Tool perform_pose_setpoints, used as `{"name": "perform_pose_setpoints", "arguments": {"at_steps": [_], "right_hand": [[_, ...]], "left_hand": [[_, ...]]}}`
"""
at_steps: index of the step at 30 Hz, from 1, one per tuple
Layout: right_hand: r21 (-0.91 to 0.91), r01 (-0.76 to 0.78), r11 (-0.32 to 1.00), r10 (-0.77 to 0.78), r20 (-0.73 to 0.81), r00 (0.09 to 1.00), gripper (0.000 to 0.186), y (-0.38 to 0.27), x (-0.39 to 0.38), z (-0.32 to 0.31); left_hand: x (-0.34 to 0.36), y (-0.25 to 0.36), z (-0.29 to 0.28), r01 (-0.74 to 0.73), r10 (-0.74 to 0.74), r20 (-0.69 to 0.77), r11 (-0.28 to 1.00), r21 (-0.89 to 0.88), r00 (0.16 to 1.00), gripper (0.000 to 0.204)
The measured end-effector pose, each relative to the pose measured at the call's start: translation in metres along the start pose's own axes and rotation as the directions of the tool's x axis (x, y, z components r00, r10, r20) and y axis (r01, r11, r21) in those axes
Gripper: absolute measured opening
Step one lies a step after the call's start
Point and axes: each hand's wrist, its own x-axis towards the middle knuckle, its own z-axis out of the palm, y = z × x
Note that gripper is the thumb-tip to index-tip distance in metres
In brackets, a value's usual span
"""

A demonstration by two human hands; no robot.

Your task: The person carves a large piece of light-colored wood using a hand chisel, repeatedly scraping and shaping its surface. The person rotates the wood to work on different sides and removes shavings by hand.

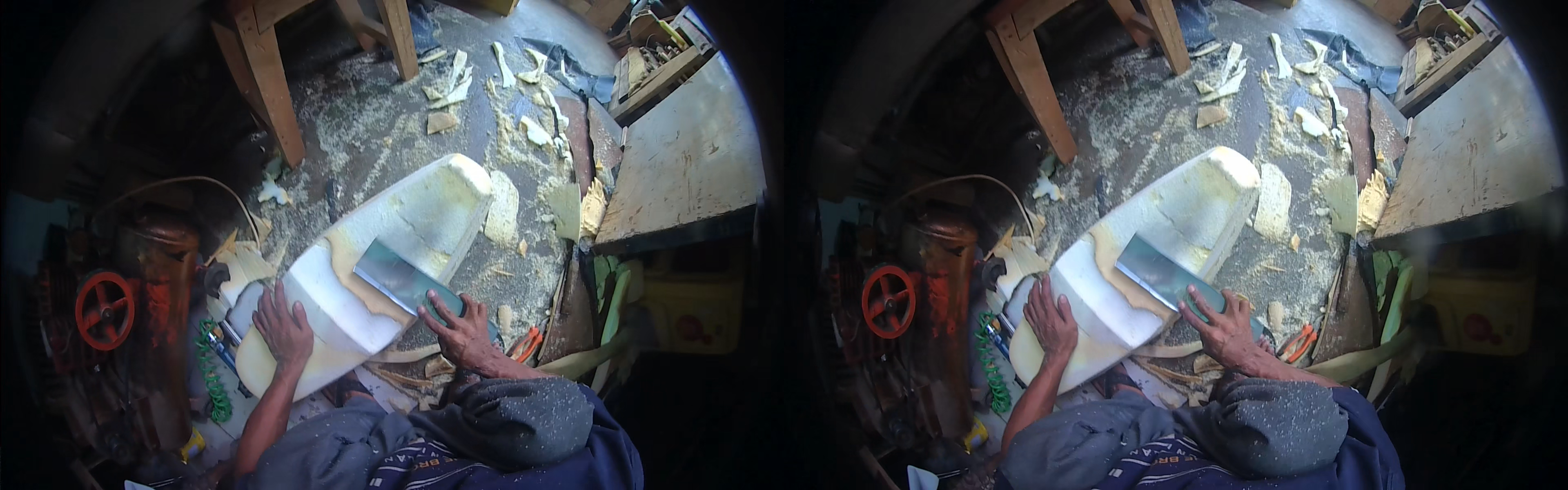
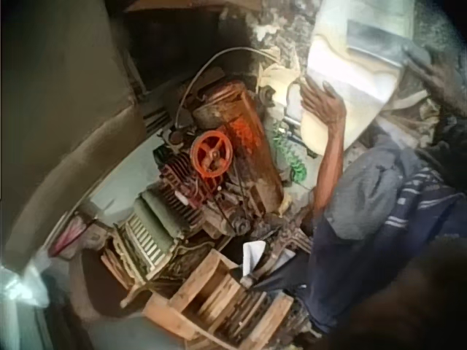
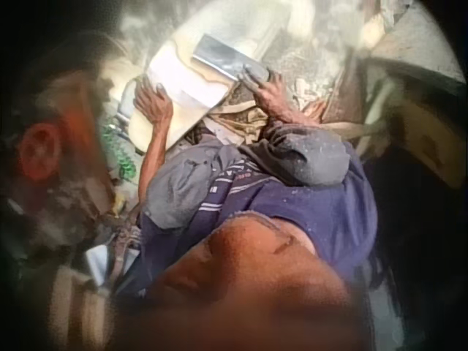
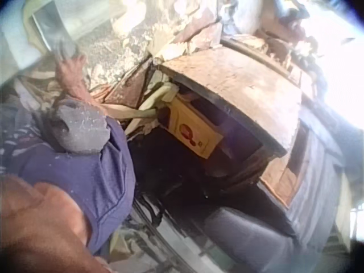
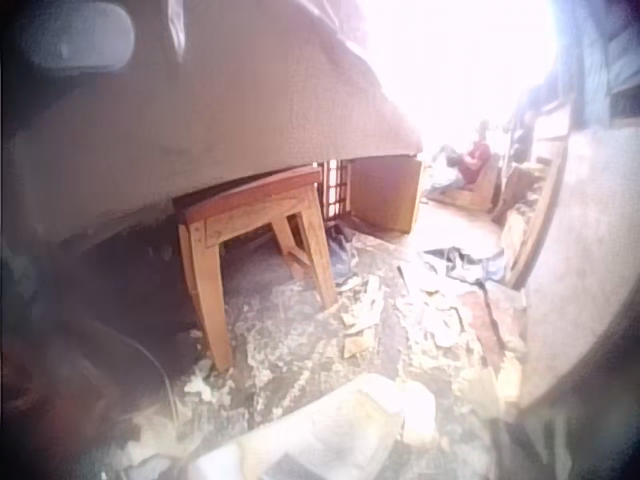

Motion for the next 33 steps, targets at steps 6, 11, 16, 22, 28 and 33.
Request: {"name": "perform_pose_setpoints", "arguments": {"at_steps": [6, 11, 16, 22, 28, 33], "right_hand": [[-0.185, -0.25, 0.951, 0.255, 0.005, 0.967, 0.065, 0.017, 0.0, 0.01], [-0.323, -0.218, 0.921, 0.217, -0.04, 0.975, 0.07, 0.036, 0.01, 0.003], [-0.177, -0.067, 0.982, 0.06, -0.042, 0.997, 0.073, 0.028, 0.003, 0.008], [-0.335, -0.221, 0.916, 0.259, 0.075, 0.963, 0.073, 0.022, 0.007, 0.0], [-0.297, -0.259, 0.919, 0.248, -0.076, 0.966, 0.064, 0.009, 0.014, -0.002], [-0.137, -0.072, 0.988, 0.076, 0.021, 0.997, 0.061, 0.002, 0.02, 0.005]], "left_hand": [[0.0, 0.002, 0.001, 0.006, -0.006, -0.01, 0.999, -0.035, 1.0, 0.061], [0.003, 0.001, -0.001, 0.01, -0.01, 0.011, 1.0, -0.003, 1.0, 0.061], [0.003, 0.001, -0.002, 0.002, -0.002, -0.005, 1.0, -0.012, 1.0, 0.062], [0.004, 0.001, -0.001, 0.009, -0.009, 0.03, 1.0, -0.014, 1.0, 0.063], [0.004, 0.002, -0.001, 0.022, -0.022, 0.005, 1.0, -0.003, 1.0, 0.062], [0.003, 0.002, 0.002, 0.004, -0.003, -0.047, 1.0, 0.013, 0.999, 0.06]]}}
